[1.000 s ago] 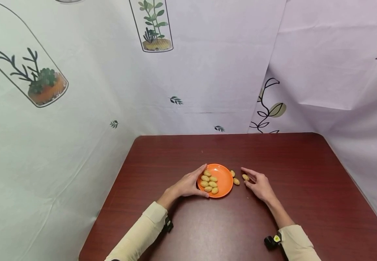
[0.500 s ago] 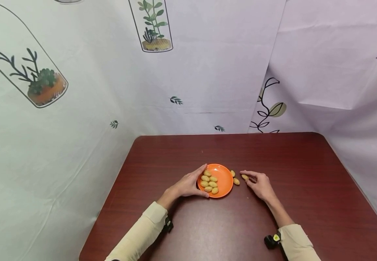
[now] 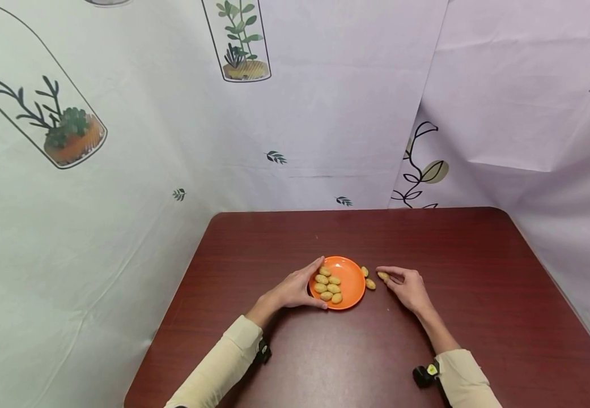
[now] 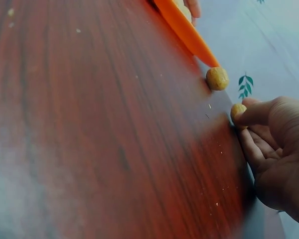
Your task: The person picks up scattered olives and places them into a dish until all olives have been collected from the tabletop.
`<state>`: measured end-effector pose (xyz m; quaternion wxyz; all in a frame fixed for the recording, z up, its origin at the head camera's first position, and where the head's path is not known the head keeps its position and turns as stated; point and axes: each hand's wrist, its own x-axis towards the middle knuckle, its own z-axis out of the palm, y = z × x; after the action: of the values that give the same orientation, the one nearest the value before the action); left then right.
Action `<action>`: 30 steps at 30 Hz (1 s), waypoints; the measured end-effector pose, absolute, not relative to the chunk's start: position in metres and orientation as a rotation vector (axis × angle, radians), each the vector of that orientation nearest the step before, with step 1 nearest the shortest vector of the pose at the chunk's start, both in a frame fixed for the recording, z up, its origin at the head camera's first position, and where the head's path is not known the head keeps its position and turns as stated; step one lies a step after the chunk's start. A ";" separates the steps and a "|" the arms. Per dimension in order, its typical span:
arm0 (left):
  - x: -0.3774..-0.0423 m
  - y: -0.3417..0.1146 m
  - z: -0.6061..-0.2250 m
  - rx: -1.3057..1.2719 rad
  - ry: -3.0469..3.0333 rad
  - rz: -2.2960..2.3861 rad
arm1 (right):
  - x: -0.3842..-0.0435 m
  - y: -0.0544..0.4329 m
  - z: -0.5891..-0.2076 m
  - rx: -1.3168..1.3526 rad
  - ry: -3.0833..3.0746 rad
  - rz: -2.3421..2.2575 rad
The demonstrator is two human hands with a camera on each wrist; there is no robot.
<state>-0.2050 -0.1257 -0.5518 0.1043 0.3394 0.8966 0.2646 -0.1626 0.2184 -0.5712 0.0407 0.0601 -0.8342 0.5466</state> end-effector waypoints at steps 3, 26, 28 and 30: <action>-0.205 -0.126 -0.551 1.006 2.646 0.778 | -0.163 0.219 -0.572 0.173 -2.524 1.716; -0.205 -0.127 -0.549 1.010 2.634 0.784 | -0.175 0.206 -0.554 0.101 -2.570 1.636; -0.205 -0.126 -0.550 1.004 2.633 0.782 | -0.177 0.201 -0.551 0.100 -2.567 1.640; -0.205 -0.126 -0.550 1.001 2.633 0.778 | -0.179 0.195 -0.549 0.100 -2.568 1.643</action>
<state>-0.2046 -0.1262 -0.5499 0.1093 0.3403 0.8957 0.2646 -0.1786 0.1952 -0.5488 0.0459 0.0329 -0.8410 0.5380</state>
